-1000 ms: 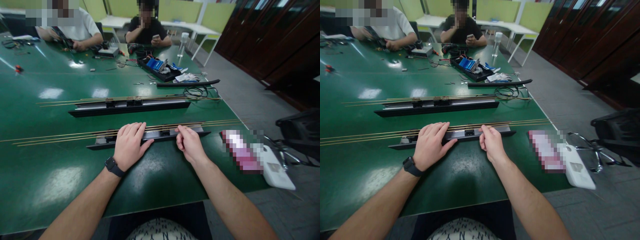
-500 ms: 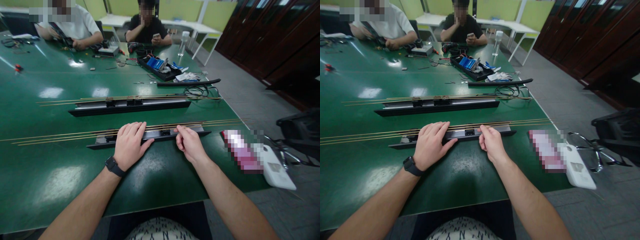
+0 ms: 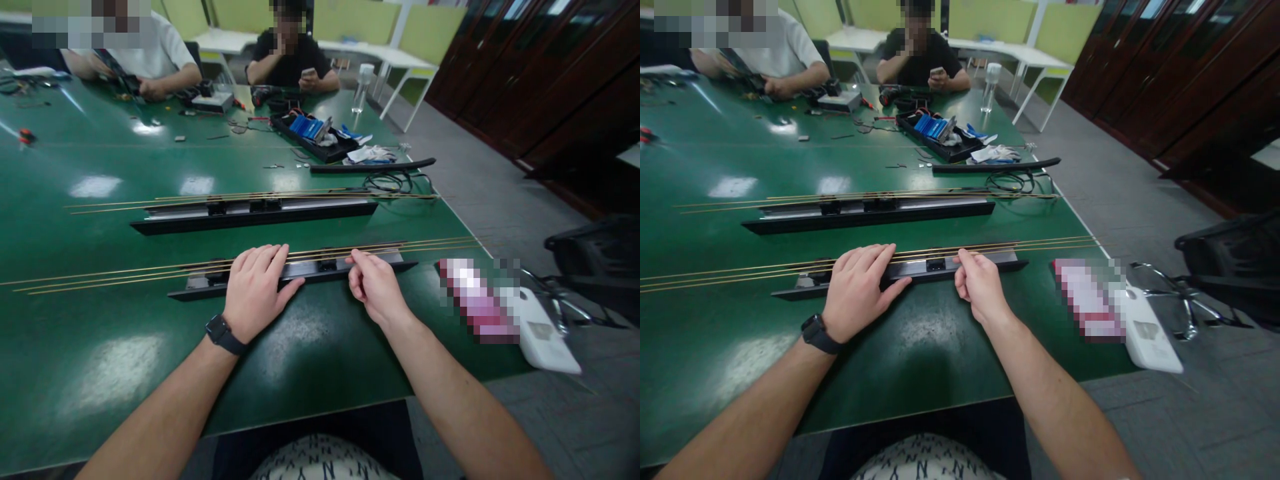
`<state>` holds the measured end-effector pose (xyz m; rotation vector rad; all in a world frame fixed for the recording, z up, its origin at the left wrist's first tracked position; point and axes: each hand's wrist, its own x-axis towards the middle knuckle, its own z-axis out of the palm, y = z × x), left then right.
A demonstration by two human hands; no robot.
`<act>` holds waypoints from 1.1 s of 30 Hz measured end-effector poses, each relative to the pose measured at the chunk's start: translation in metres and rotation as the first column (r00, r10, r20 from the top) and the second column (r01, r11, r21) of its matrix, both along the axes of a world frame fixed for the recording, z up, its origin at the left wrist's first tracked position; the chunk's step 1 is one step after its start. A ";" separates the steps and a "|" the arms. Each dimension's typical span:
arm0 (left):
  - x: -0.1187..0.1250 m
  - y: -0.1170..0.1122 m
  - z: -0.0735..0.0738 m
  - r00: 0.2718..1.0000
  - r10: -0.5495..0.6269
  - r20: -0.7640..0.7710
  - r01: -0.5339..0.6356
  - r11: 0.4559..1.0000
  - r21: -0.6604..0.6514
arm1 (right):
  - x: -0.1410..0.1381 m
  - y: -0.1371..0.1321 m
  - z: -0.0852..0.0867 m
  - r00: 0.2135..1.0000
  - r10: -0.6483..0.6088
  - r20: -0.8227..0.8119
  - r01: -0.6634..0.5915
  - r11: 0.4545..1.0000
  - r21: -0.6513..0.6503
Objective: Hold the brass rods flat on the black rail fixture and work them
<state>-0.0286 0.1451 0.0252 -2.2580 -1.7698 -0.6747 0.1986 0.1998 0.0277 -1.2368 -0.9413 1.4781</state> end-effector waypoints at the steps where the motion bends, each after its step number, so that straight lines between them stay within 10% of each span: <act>1: 0.000 0.000 0.000 1.000 0.000 0.000 0.000 1.000 0.001 | 0.000 0.000 0.000 1.000 0.004 0.000 -0.004 1.000 -0.001; 33: -0.002 0.000 0.001 0.998 -0.001 -0.057 0.003 0.999 0.033 | -0.001 0.000 -0.002 1.000 0.000 0.014 0.000 1.000 0.006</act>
